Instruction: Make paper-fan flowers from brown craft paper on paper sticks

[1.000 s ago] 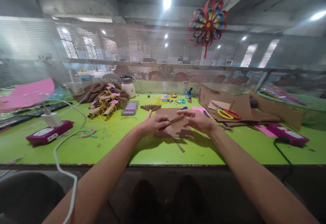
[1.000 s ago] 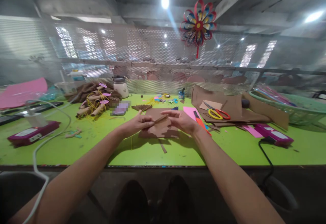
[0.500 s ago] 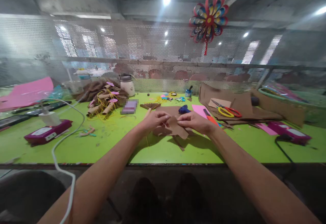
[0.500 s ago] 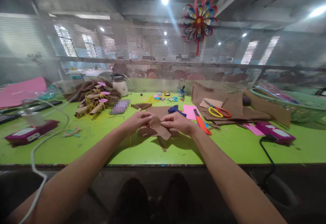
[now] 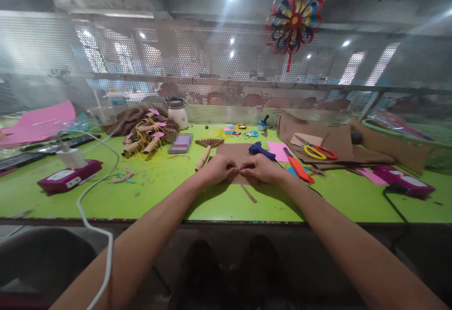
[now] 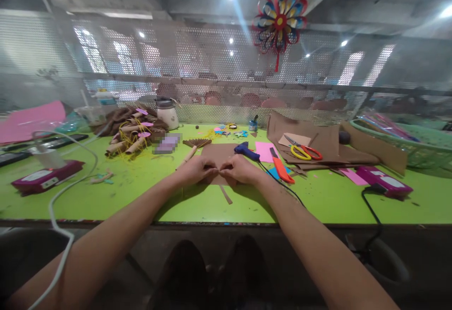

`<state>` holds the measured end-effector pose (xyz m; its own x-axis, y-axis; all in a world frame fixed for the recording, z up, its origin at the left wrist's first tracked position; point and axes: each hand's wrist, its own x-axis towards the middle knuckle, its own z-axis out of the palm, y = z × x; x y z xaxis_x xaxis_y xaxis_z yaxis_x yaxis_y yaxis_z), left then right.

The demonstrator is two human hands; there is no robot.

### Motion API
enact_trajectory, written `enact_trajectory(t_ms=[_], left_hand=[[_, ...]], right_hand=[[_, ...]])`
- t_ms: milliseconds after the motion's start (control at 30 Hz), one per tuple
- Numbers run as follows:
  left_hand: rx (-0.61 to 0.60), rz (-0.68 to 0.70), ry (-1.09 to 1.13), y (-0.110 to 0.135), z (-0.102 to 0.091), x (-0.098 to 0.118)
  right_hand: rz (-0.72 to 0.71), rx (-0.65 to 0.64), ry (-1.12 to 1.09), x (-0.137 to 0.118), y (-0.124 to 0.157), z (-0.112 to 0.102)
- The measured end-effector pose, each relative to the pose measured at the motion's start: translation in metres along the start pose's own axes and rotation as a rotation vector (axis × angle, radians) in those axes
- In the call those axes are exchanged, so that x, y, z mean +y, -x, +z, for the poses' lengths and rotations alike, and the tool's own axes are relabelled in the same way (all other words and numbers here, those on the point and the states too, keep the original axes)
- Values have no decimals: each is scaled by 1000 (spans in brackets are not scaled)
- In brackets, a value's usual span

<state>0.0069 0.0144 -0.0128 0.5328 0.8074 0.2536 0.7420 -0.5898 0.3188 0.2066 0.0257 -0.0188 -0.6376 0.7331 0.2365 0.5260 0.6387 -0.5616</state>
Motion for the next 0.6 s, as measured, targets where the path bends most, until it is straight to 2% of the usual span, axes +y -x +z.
enact_trajectory(t_ms=[200,367,600], left_hand=[[-25,-4,-82,-1,4,-7],[20,103,-173,-2,10,-14],[15,148,-171,-5,15,-9]], right_hand=[[3,32,95,7,-3,6],[-120,74,230,13,-5,11],[-145,92,257,14,-2,12]])
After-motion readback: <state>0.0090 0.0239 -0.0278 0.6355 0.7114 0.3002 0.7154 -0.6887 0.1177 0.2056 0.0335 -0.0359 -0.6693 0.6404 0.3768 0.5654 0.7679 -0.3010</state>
